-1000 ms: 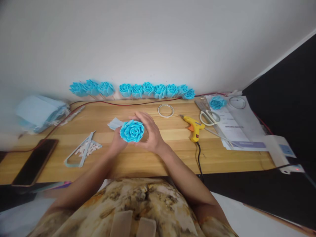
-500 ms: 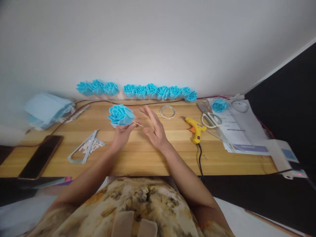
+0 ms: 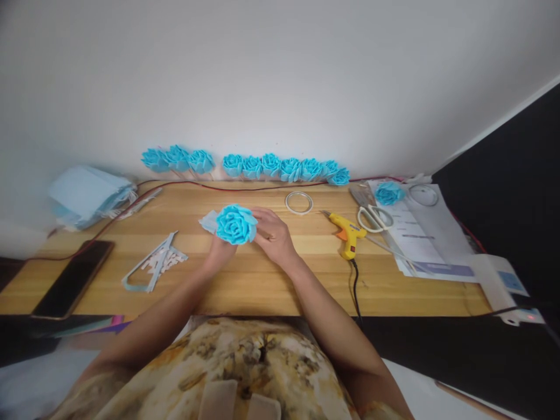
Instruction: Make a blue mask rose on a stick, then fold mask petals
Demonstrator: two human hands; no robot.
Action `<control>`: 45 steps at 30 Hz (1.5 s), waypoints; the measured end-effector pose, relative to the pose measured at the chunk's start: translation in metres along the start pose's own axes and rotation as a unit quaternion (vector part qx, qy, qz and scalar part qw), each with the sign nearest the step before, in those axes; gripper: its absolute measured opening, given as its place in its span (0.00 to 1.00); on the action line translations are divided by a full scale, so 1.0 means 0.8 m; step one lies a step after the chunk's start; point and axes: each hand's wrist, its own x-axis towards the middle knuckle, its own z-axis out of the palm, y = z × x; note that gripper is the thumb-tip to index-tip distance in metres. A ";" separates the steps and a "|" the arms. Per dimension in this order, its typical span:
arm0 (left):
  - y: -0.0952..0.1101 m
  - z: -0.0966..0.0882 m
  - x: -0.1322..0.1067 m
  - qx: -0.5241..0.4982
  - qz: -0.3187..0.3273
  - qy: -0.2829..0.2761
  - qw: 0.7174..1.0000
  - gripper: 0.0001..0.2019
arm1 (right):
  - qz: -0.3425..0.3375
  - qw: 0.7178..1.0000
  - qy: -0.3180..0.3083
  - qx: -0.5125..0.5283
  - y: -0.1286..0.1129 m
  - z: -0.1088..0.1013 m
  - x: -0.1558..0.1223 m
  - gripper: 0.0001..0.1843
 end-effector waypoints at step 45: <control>0.080 -0.037 0.006 0.012 0.221 -0.046 0.974 0.64 | 0.014 0.993 -0.057 -0.102 0.020 0.008 -0.015 0.19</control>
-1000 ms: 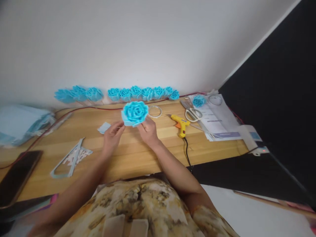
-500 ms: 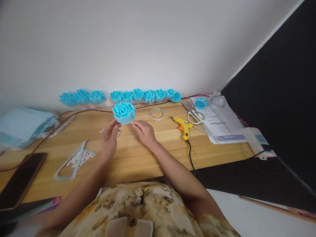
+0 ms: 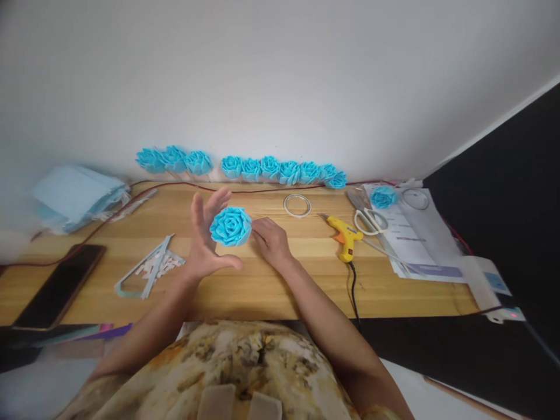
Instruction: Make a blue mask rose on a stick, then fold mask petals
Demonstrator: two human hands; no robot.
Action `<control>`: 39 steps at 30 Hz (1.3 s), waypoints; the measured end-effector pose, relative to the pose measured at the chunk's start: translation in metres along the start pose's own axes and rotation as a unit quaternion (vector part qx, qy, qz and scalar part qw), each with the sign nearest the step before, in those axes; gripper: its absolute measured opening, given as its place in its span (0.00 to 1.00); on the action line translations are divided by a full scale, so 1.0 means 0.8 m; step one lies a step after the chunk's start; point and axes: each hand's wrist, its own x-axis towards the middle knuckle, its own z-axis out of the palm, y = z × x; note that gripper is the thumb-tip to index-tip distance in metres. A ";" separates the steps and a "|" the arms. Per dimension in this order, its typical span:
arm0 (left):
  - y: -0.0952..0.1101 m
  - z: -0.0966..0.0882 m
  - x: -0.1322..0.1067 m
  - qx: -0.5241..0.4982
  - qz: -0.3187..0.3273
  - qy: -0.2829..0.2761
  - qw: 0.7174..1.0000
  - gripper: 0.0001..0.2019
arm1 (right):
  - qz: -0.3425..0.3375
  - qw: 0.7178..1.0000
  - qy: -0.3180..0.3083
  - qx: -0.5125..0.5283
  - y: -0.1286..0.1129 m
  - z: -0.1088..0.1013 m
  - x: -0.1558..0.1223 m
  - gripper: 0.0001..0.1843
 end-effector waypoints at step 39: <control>-0.016 0.002 -0.002 -0.075 0.024 0.021 0.997 0.60 | -0.024 0.999 0.041 -0.002 -0.003 0.003 0.000 0.15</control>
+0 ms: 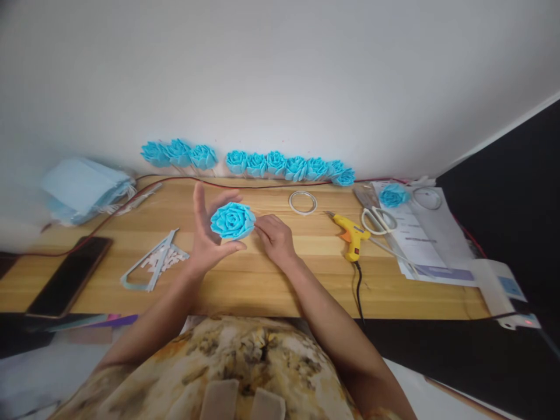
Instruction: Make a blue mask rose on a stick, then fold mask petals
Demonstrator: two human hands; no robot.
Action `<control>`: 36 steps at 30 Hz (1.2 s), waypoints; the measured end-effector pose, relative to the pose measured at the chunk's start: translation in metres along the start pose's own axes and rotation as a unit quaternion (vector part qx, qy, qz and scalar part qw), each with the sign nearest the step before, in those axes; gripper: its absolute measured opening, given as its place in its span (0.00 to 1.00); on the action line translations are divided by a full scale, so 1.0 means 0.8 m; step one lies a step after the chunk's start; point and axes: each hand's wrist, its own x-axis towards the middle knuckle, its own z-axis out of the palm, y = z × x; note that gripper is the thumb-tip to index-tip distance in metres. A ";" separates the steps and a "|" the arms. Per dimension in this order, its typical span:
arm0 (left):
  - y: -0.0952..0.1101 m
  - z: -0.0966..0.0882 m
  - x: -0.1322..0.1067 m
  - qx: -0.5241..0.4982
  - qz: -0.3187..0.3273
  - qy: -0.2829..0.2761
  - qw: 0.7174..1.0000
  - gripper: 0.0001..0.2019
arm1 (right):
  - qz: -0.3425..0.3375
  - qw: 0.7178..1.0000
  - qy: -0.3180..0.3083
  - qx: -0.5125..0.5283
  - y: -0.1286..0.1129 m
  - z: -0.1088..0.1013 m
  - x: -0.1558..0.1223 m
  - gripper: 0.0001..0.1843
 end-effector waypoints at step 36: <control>-0.007 0.000 -0.005 -0.008 -0.025 0.012 1.000 0.60 | 0.045 0.999 0.003 -0.018 -0.005 0.000 0.002 0.16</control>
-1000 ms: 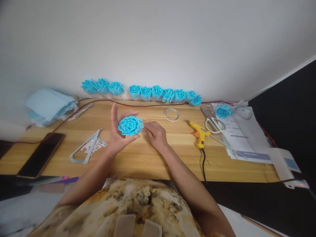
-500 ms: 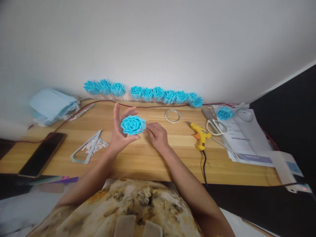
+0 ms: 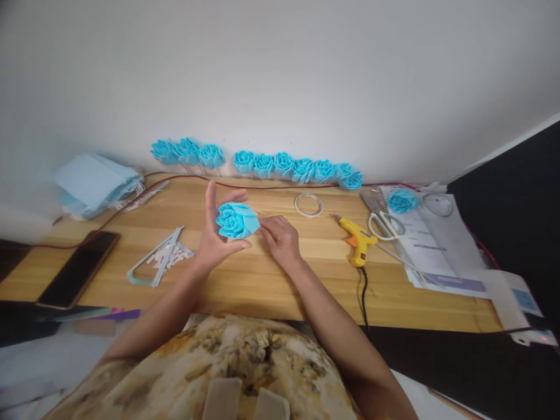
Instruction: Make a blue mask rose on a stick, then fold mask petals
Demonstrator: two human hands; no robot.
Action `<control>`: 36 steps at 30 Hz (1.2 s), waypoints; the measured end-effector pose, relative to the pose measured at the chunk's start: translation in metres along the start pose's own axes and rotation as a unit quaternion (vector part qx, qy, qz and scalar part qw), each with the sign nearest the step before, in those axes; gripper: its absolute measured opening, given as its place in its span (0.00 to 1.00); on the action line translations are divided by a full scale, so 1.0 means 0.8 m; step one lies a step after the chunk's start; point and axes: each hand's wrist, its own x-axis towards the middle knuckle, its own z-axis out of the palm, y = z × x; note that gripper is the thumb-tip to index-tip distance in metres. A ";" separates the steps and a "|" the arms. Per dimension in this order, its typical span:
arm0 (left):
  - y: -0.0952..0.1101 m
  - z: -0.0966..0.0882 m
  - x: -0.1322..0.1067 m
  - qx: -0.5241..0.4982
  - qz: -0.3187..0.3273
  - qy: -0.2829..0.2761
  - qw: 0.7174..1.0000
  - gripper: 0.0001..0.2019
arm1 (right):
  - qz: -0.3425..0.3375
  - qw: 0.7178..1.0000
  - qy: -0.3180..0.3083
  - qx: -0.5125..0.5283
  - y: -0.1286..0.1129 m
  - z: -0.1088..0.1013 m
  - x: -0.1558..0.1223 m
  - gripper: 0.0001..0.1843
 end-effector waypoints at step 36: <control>0.009 -0.009 0.002 -0.013 -0.040 -0.004 0.999 0.60 | 0.059 0.997 -0.041 0.034 0.000 0.001 -0.002 0.11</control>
